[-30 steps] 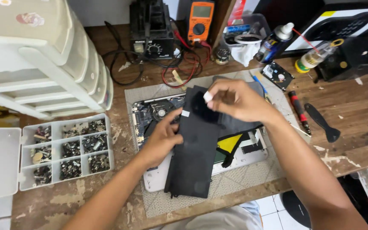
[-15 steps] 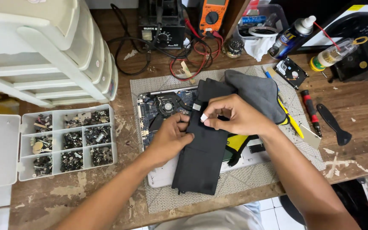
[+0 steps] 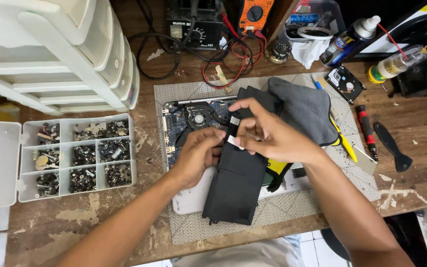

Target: Preparing a laptop battery for installation by cleaning it with a cloth and removing adhesive backing strips

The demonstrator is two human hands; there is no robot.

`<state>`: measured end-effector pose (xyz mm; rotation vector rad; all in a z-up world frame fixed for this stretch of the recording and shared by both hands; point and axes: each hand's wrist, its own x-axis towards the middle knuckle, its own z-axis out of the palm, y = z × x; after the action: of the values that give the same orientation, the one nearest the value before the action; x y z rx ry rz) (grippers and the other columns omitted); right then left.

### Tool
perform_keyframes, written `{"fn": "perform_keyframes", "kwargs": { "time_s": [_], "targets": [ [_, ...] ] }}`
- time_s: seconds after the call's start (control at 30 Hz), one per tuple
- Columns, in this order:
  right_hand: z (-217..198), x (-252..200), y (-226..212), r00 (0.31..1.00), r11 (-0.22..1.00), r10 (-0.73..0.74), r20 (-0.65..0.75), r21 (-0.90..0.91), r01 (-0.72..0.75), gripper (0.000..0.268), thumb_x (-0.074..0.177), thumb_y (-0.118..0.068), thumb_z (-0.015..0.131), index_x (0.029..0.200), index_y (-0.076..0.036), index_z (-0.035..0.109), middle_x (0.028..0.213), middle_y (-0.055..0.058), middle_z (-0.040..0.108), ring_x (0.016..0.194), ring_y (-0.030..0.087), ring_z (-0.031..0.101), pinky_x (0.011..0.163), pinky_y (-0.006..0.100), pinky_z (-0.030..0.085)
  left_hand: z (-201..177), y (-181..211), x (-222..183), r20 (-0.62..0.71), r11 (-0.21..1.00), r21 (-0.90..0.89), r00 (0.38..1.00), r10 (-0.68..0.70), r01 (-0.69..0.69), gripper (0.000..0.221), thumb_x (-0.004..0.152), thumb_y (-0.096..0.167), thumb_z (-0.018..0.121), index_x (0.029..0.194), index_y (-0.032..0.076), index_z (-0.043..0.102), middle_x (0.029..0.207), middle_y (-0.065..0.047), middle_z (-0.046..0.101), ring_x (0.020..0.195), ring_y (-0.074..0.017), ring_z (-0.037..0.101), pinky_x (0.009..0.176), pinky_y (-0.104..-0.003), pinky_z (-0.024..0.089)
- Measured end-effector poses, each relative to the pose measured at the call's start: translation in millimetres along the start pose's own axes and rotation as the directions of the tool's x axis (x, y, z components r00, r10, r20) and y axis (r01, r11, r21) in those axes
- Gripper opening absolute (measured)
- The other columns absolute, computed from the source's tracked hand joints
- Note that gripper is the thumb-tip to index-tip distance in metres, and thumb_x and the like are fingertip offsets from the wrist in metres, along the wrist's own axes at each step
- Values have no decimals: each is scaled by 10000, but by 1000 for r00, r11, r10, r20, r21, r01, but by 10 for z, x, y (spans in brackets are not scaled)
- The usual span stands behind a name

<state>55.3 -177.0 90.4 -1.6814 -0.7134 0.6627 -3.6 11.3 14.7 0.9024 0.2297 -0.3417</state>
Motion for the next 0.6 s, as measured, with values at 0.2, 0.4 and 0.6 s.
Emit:
{"fn": "perform_keyframes", "kwargs": {
  "time_s": [0.2, 0.4, 0.6],
  "targets": [
    [-13, 160, 148, 994, 987, 104, -34, -121, -108, 536, 844, 15, 681, 1283, -68, 384, 711, 98, 667, 484, 153, 601, 467, 233, 473, 39, 44, -52, 7, 999, 30, 999, 35, -35, 165, 903, 166, 656, 947, 9, 681, 643, 33, 450, 507, -23, 431, 416, -202, 492],
    [22, 236, -7, 986, 963, 169, -18, -212, -168, 515, 813, -33, 704, 1222, -79, 394, 643, 86, 688, 476, 164, 556, 476, 252, 421, 121, 168, -122, -3, 996, 79, 999, 35, -35, 209, 884, 106, 662, 1004, -60, 704, 624, -23, 490, 524, -55, 481, 427, -221, 495],
    [18, 294, -74, 971, 927, 238, -14, -295, -231, 477, 790, -60, 680, 1183, -82, 409, 632, 95, 694, 485, 199, 558, 474, 278, 427, 57, 64, -52, 2, 996, 81, 1000, 23, -23, 208, 905, 104, 657, 1027, -57, 708, 646, -31, 553, 537, -66, 540, 457, -231, 533]
  ]
}}
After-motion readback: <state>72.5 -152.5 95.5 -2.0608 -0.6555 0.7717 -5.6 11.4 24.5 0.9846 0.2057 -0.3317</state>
